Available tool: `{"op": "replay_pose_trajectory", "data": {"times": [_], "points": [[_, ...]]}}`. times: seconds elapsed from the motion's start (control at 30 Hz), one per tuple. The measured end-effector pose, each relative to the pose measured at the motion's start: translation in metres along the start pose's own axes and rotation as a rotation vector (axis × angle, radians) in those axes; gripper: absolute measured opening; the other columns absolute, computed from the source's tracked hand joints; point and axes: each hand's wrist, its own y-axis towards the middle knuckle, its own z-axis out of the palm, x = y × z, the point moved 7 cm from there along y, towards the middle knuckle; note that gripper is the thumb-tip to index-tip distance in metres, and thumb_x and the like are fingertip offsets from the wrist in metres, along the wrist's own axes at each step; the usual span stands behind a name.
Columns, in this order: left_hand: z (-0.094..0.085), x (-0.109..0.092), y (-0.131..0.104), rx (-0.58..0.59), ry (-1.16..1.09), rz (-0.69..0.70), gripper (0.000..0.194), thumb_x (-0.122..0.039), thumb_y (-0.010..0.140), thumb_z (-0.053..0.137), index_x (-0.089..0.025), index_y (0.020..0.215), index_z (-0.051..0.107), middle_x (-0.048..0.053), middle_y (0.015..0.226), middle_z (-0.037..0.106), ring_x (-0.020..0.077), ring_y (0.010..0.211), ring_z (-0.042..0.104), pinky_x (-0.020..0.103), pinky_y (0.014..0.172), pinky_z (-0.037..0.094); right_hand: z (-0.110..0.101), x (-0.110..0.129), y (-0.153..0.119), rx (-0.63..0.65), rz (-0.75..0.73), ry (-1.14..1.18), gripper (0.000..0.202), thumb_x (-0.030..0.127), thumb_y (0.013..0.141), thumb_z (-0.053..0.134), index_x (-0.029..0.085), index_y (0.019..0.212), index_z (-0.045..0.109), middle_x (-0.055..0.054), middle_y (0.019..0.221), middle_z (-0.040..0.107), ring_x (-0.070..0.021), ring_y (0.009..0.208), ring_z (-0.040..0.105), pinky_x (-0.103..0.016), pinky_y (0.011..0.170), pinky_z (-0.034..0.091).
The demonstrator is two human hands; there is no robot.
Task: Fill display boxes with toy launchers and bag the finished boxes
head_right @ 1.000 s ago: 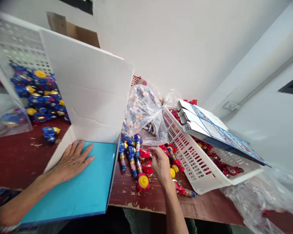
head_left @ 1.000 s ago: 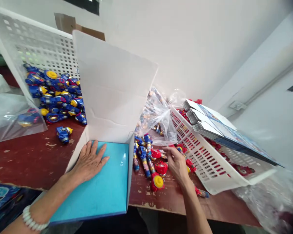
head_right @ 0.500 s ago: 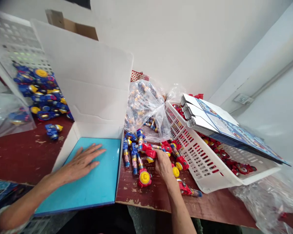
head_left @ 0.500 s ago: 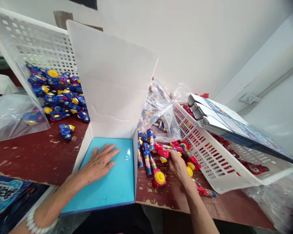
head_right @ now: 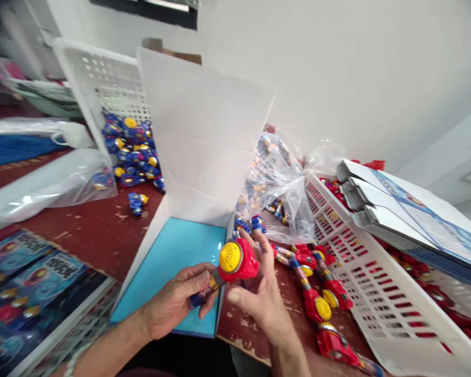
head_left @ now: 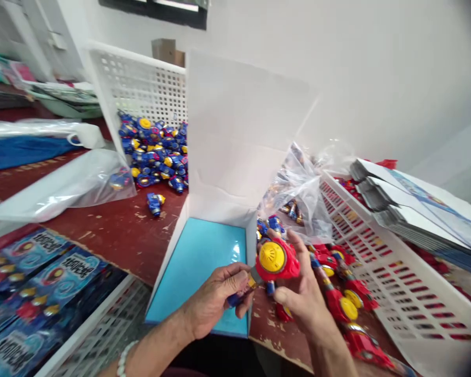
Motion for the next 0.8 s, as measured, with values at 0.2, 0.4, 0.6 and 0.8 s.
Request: {"op": "replay_pose_trajectory", "data": {"times": [0.2, 0.4, 0.6, 0.8], "points": [[-0.026, -0.006, -0.021, -0.032, -0.071, -0.075, 0.041, -0.054, 0.085, 0.055, -0.013, 0.083, 0.056, 0.002, 0.063, 0.055, 0.01, 0.047, 0.049, 0.024, 0.049, 0.039, 0.022, -0.007, 0.026, 0.223, 0.11, -0.002, 0.075, 0.045, 0.06, 0.087, 0.028, 0.125, 0.053, -0.012, 0.108, 0.067, -0.0283, 0.088, 0.069, -0.042, 0.073, 0.058], [-0.069, -0.031, -0.077, -0.458, 1.011, 0.182, 0.059, -0.053, 0.092, 0.042, -0.026, 0.143, 0.029, 0.012, 0.132, 0.054, 0.0261, 0.12, 0.052, 0.048, 0.107, 0.035, 0.041, 0.002, 0.085, -0.211, -0.257, -0.354, 0.063, 0.036, 0.065, 0.084, 0.025, 0.12, 0.054, -0.005, 0.105, 0.063, -0.0208, 0.087, 0.065, -0.037, 0.079, 0.055], [-0.063, 0.007, -0.09, -0.144, 1.784, 0.364, 0.094, -0.056, 0.078, 0.065, -0.023, 0.151, 0.016, 0.014, 0.155, 0.026, 0.038, 0.143, 0.02, 0.068, 0.113, 0.003, 0.109, -0.036, 0.123, 0.058, -0.527, -0.619, 0.046, 0.036, 0.085, 0.068, 0.025, 0.127, 0.054, -0.007, 0.117, 0.055, -0.0235, 0.11, 0.056, -0.043, 0.096, 0.048], [-0.072, 0.004, -0.081, -0.145, 1.819, 0.331, 0.077, -0.061, 0.083, 0.054, -0.026, 0.147, 0.029, 0.009, 0.156, 0.026, 0.0366, 0.144, 0.016, 0.068, 0.113, 0.011, 0.122, -0.046, 0.136, 0.248, -0.429, -0.628, 0.047, 0.039, 0.084, 0.07, 0.027, 0.127, 0.054, -0.006, 0.117, 0.057, -0.0235, 0.108, 0.058, -0.041, 0.094, 0.049]]}}
